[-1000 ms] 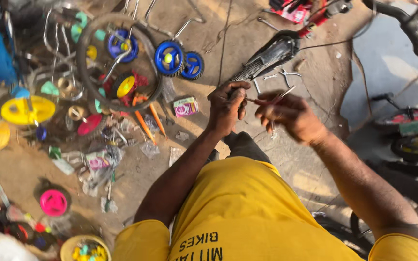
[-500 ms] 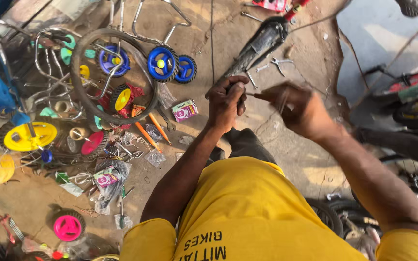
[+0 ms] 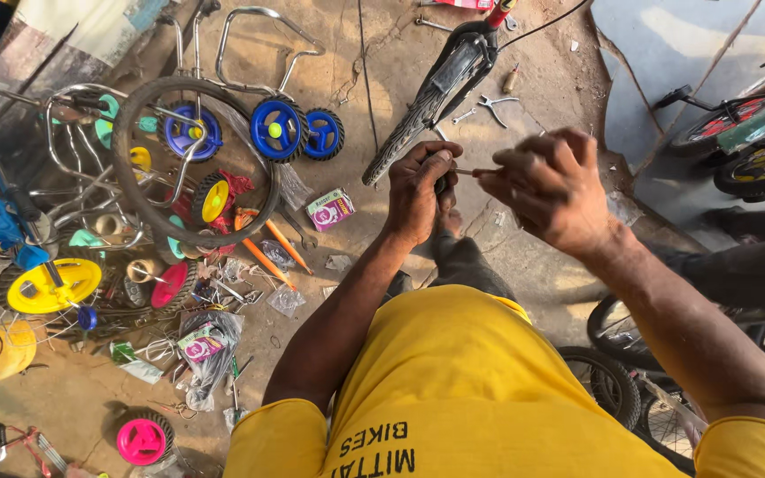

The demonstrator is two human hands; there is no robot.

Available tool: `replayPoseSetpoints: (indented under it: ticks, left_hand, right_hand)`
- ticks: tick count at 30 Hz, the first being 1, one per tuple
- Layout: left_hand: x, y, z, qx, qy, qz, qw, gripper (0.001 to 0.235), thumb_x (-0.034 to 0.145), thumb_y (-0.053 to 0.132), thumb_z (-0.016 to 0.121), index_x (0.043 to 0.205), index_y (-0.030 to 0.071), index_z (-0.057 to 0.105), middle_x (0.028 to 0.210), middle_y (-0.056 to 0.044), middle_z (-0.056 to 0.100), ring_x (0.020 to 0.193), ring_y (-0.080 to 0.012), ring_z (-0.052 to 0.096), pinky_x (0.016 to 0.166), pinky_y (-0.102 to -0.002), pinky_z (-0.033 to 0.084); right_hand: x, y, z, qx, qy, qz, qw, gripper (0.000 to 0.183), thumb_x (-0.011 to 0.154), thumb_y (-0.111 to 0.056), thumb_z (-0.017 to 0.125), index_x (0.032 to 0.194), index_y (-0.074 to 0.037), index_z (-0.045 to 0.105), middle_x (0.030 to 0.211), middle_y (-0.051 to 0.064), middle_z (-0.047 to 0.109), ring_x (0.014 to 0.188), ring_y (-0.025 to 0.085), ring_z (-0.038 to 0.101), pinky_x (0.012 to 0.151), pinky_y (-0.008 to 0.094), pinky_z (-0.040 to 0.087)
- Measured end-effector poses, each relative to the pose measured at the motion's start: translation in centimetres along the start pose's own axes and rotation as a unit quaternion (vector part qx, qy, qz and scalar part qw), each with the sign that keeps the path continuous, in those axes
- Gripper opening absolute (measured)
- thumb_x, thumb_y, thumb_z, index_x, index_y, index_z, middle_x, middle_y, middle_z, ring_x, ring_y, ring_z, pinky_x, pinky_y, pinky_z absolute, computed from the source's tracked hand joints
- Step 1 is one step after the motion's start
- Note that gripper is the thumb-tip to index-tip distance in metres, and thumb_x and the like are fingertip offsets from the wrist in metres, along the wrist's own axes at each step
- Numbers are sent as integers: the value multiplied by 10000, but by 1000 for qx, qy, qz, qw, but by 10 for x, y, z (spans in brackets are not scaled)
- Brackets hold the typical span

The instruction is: The person is repairing a red bicycle. They use pliers and a wrench to adjust the rear wheel and brake cables, then move to the handlebars to adjust the brake levers and cables.

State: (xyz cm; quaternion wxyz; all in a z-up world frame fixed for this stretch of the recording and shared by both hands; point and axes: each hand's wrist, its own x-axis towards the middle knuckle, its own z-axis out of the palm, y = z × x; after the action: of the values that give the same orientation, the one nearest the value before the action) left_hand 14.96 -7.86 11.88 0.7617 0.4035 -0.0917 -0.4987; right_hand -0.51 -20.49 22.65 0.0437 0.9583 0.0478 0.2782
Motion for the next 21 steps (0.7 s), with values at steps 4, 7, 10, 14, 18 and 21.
replayPoseSetpoints:
  ticks: [4, 7, 10, 14, 18, 21]
  left_hand:
    - [21, -9, 12, -2, 27, 16, 1000, 163, 996, 93, 613, 1072, -40, 667, 707, -60, 574, 473, -95, 480, 411, -248, 381]
    - [42, -19, 27, 34, 47, 35, 998, 148, 1005, 90, 621, 1081, -26, 674, 720, -55, 577, 494, -92, 479, 422, -250, 385]
    - [70, -33, 52, 44, 45, 26, 998, 135, 1002, 82, 620, 1074, -19, 674, 739, -41, 577, 500, -84, 471, 419, -252, 385]
    - [108, -44, 81, 19, 46, 54, 997, 114, 989, 62, 623, 1052, -18, 673, 728, -50, 578, 483, -93, 469, 415, -256, 379]
    - [138, -56, 102, 6, 62, 105, 993, 95, 1020, 65, 618, 1038, -10, 673, 694, -59, 567, 480, -101, 479, 443, -266, 401]
    - [157, -64, 114, 86, 93, 112, 986, 106, 1015, 58, 620, 1059, -16, 682, 745, -49, 584, 511, -89, 469, 436, -270, 393]
  right_hand:
    - [-13, 23, -1, 179, 22, 360, 915, 139, 1034, -121, 646, 1149, -44, 666, 1135, 161, 700, 1026, 308, 660, 910, 454, 548]
    - [-29, 50, 4, 485, -102, 610, 619, 221, 1003, -224, 653, 1125, -68, 750, 981, 144, 731, 851, 258, 670, 756, 410, 543]
    - [-40, 85, 10, 550, -113, 485, 671, 249, 931, -183, 661, 1149, -129, 767, 1029, 124, 742, 895, 263, 671, 758, 401, 538]
    - [-49, 142, 7, 137, 42, 160, 977, 151, 1052, -94, 583, 1118, -40, 708, 1135, 162, 711, 1033, 322, 660, 908, 443, 534]
    - [-59, 192, 9, 354, -107, 503, 781, 255, 1056, -270, 718, 1136, -27, 722, 960, 167, 720, 894, 240, 668, 809, 348, 526]
    - [-61, 213, 16, 689, -184, 527, 462, 291, 928, -321, 643, 1113, -129, 760, 1010, 136, 763, 875, 230, 705, 723, 340, 556]
